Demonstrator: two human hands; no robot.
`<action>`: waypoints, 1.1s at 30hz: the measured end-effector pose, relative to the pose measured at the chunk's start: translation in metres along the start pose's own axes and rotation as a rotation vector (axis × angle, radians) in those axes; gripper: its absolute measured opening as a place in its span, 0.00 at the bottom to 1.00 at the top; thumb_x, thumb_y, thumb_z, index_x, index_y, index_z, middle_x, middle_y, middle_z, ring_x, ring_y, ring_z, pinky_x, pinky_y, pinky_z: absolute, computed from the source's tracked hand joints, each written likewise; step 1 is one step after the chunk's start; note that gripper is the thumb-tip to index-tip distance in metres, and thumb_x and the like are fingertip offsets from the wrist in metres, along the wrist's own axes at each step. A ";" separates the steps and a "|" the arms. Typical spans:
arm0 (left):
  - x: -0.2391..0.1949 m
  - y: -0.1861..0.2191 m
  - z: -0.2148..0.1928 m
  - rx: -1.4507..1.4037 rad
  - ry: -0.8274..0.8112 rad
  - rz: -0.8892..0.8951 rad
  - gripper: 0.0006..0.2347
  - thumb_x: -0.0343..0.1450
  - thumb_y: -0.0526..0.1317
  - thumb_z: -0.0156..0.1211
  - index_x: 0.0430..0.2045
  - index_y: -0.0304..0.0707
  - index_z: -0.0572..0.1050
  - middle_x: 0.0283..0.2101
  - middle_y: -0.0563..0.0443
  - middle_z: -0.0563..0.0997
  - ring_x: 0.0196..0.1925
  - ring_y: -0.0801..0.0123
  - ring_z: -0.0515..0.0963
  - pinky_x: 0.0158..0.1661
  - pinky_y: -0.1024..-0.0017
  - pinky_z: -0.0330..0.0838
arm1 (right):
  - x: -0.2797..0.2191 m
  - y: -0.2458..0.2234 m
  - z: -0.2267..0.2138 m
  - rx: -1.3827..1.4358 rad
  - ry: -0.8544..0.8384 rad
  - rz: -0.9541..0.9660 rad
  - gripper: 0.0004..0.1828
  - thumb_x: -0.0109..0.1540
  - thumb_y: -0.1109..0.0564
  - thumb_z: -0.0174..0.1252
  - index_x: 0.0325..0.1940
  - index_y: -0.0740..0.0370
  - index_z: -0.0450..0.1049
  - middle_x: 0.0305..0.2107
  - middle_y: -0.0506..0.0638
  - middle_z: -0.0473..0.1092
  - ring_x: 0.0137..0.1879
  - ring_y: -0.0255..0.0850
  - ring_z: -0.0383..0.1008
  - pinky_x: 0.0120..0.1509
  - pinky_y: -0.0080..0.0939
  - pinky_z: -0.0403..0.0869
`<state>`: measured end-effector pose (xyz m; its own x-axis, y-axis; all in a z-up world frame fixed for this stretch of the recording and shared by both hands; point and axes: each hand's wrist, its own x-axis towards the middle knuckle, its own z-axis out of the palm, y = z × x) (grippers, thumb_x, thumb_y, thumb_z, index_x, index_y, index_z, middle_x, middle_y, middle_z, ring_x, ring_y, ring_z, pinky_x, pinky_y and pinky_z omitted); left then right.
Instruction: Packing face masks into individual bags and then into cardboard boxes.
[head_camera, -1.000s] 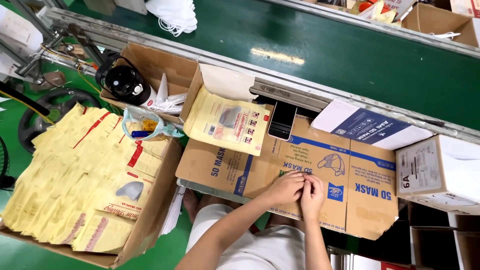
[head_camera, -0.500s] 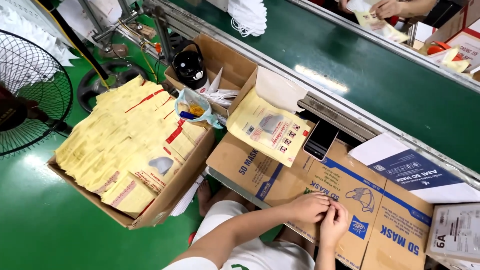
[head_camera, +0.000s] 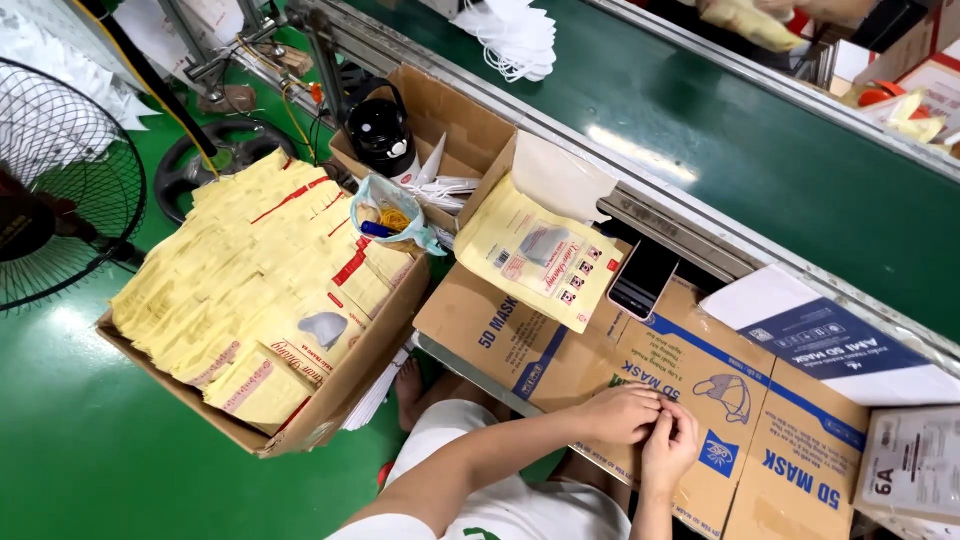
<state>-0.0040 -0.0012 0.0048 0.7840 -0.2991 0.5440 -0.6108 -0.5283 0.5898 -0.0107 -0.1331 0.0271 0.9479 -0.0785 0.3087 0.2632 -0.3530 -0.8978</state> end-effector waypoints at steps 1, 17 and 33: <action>0.000 -0.003 -0.010 -0.007 -0.008 0.003 0.09 0.64 0.35 0.61 0.35 0.32 0.79 0.46 0.44 0.82 0.57 0.54 0.79 0.69 0.56 0.65 | 0.003 0.008 0.008 -0.004 0.008 0.007 0.07 0.69 0.65 0.54 0.48 0.68 0.77 0.50 0.55 0.73 0.55 0.43 0.74 0.60 0.40 0.73; 0.145 -0.155 -0.231 0.102 0.431 -0.245 0.15 0.69 0.38 0.68 0.50 0.36 0.76 0.51 0.42 0.80 0.56 0.53 0.79 0.58 0.59 0.71 | -0.004 0.016 0.002 0.143 0.069 0.147 0.16 0.69 0.62 0.53 0.61 0.66 0.69 0.51 0.51 0.72 0.54 0.37 0.71 0.59 0.37 0.70; 0.275 -0.314 -0.255 0.949 0.098 -0.373 0.12 0.74 0.36 0.51 0.48 0.34 0.78 0.44 0.38 0.83 0.46 0.46 0.83 0.60 0.39 0.61 | 0.010 -0.013 0.000 -0.141 -0.082 0.152 0.08 0.65 0.62 0.59 0.48 0.65 0.77 0.44 0.51 0.74 0.40 0.37 0.72 0.44 0.33 0.72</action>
<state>0.3750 0.2851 0.1208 0.8675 0.0568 0.4943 0.0434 -0.9983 0.0387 -0.0046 -0.1294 0.0420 0.9877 -0.0668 0.1412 0.0937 -0.4698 -0.8778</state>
